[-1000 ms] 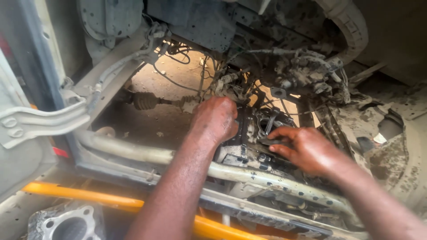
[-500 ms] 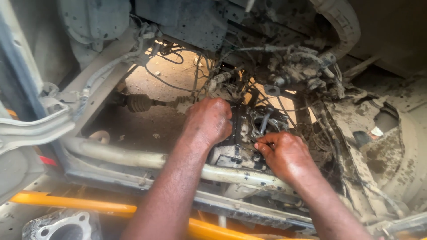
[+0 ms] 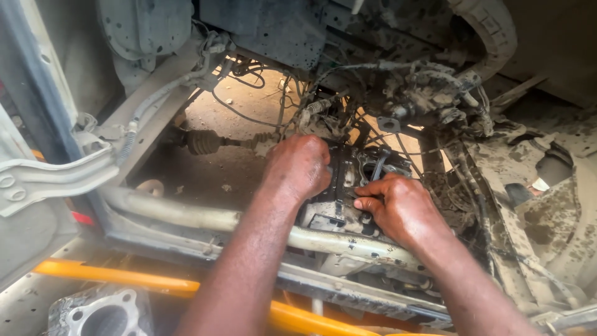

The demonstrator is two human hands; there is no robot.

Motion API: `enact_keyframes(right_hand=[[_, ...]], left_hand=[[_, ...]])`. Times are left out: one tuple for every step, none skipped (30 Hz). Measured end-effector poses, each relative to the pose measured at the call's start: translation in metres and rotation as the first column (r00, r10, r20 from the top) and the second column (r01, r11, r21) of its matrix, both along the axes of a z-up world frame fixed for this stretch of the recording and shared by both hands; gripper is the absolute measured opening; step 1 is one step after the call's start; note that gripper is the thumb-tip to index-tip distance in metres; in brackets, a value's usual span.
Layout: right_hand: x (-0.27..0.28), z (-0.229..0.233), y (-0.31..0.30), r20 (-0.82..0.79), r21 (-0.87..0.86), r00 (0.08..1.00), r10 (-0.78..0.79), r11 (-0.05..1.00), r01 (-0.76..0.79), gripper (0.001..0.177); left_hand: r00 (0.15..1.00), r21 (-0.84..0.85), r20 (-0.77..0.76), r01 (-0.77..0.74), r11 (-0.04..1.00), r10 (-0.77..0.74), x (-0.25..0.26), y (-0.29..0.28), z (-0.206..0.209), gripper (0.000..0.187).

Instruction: Cleaning and repairing components within a vehicle engine bay.

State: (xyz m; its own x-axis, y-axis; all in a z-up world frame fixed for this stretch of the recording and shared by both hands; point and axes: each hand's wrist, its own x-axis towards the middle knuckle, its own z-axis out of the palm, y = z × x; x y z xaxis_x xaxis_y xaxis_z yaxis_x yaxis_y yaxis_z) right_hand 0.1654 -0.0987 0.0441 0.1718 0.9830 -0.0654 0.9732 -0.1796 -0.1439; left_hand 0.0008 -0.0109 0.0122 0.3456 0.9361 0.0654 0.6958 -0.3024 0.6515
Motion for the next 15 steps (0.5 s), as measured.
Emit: enact_keyframes(right_hand=[[0.002, 0.000, 0.002, -0.012, 0.038, 0.999, 0.032, 0.999, -0.031, 0.029], [0.004, -0.001, -0.001, -0.011, 0.037, 0.999, 0.031, 0.999, -0.030, 0.029], [0.006, -0.002, -0.003, 0.010, 0.023, 0.998, 0.062, 0.998, -0.062, 0.027], [0.006, -0.003, -0.003, 0.033, 0.013, 0.995, 0.099, 0.995, -0.100, 0.028], [0.007, -0.001, 0.001, 0.033, 0.018, 0.994, 0.105, 0.994, -0.105, 0.028], [0.007, -0.001, 0.003, 0.029, 0.040, 0.992, 0.121, 0.992, -0.122, 0.027], [0.008, -0.002, 0.005, 0.026, 0.061, 0.990, 0.138, 0.988, -0.139, 0.027], [0.008, 0.001, 0.008, 0.027, 0.060, 0.990, 0.137, 0.989, -0.138, 0.027], [0.008, 0.003, 0.012, 0.039, 0.042, 0.993, 0.114, 0.992, -0.116, 0.027], [0.008, 0.004, 0.013, 0.049, 0.023, 0.995, 0.089, 0.996, -0.090, 0.028], [0.010, 0.001, 0.009, 0.046, 0.020, 0.995, 0.085, 0.996, -0.086, 0.028], [0.013, 0.001, 0.007, 0.032, 0.026, 0.992, 0.123, 0.992, -0.124, 0.028], [0.016, 0.000, 0.005, 0.018, 0.032, 0.987, 0.161, 0.986, -0.161, 0.028], [0.018, -0.004, 0.007, 0.013, 0.033, 0.986, 0.168, 0.985, -0.168, 0.028], [0.020, -0.009, 0.009, 0.020, 0.108, 0.973, 0.232, 0.967, -0.233, 0.029]], left_hand=[[1.000, -0.004, 0.012, -0.006, 1.000, 0.006, -0.001, -0.002, 0.003, 0.023], [1.000, -0.004, 0.012, -0.005, 1.000, 0.005, 0.000, -0.001, 0.000, 0.023], [0.999, -0.035, 0.031, -0.007, 0.999, 0.008, 0.000, -0.001, -0.002, 0.023], [0.999, -0.060, 0.049, -0.014, 0.998, 0.017, -0.001, 0.002, -0.003, 0.024], [0.999, -0.055, 0.050, -0.019, 0.998, 0.022, -0.001, 0.002, 0.000, 0.024], [1.000, -0.052, 0.008, -0.004, 0.999, 0.005, -0.001, 0.001, 0.003, 0.020], [0.999, -0.050, -0.034, 0.011, 0.999, -0.012, 0.000, 0.000, 0.004, 0.017], [0.999, -0.051, -0.033, 0.012, 0.999, -0.013, 0.000, 0.001, 0.004, 0.017], [1.000, -0.041, -0.026, 0.007, 0.999, -0.008, 0.000, 0.001, 0.003, 0.018], [1.000, -0.033, -0.022, 0.006, 0.999, -0.007, 0.000, 0.001, 0.002, 0.019], [1.000, -0.036, -0.024, 0.010, 0.999, -0.010, 0.000, 0.001, -0.003, 0.019], [1.000, -0.018, 0.015, 0.003, 1.000, -0.003, 0.001, 0.004, -0.006, 0.017], [0.999, -0.001, 0.054, -0.004, 1.000, 0.004, 0.001, 0.007, -0.009, 0.016], [0.999, 0.000, 0.049, -0.011, 1.000, 0.011, 0.000, 0.006, -0.005, 0.016], [1.000, -0.008, 0.016, -0.010, 1.000, 0.010, -0.001, 0.005, -0.002, 0.018]])
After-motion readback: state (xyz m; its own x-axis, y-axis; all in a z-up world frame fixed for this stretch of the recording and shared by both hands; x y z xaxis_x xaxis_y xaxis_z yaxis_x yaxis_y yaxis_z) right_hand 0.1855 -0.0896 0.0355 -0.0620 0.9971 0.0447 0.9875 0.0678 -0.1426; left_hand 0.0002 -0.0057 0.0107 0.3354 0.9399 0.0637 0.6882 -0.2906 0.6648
